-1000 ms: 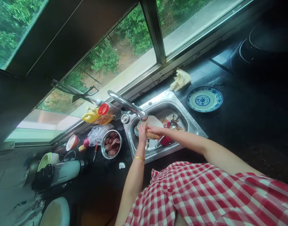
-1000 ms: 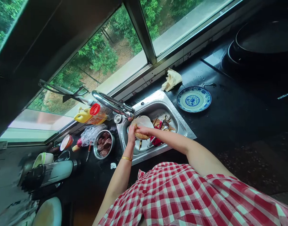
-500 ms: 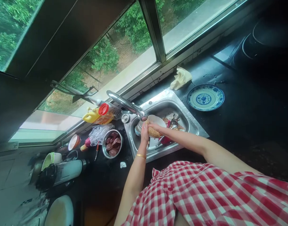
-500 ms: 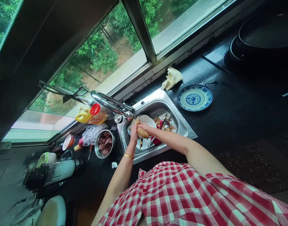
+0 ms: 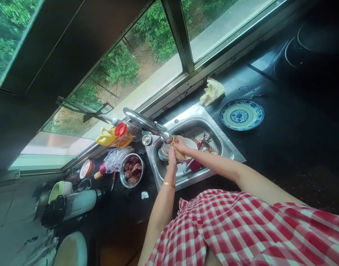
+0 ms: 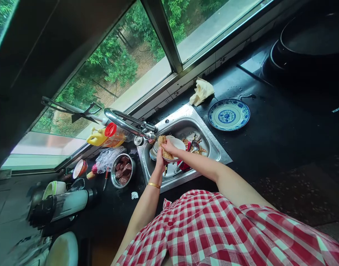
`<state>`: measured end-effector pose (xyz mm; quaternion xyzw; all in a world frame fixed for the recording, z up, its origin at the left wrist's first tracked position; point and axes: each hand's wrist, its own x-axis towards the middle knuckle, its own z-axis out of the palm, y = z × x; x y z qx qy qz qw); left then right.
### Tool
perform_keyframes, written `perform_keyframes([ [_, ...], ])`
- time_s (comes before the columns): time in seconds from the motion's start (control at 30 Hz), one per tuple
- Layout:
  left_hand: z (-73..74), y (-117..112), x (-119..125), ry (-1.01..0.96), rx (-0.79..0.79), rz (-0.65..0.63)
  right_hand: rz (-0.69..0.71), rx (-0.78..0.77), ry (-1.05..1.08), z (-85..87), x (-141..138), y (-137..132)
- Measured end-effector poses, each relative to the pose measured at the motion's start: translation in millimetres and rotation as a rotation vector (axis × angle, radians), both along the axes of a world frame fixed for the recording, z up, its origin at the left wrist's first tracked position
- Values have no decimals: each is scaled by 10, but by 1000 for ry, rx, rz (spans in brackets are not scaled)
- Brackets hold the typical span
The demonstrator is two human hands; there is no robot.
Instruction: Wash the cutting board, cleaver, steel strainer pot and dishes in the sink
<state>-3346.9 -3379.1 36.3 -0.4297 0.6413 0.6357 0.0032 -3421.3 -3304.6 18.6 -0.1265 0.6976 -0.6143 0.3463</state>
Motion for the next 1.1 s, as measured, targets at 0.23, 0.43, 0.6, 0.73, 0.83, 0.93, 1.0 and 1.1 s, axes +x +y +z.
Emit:
perform_keyframes([
  [0.23,223,-283,-12,62,-500,-326,608,46,387,-225,208,285],
  [0.43,68,-244,96,-50,-134,2,186,510,575,-330,-235,574],
  [0.6,-53,-223,274,188,91,53,-13,192,2,-319,-438,789],
  [0.73,-83,-189,269,310,139,43,1,-117,-269,-335,-241,860],
  [0.83,-62,-198,210,273,102,-54,-33,-132,-261,-316,-131,832],
  [0.93,-23,-246,145,138,-177,-229,-135,-79,-238,-248,-107,780],
  [1.0,-9,-260,107,43,-578,-326,-223,42,-126,-182,-122,751],
  [1.1,-39,-189,92,-43,-1145,-515,-273,208,40,-71,-169,726],
])
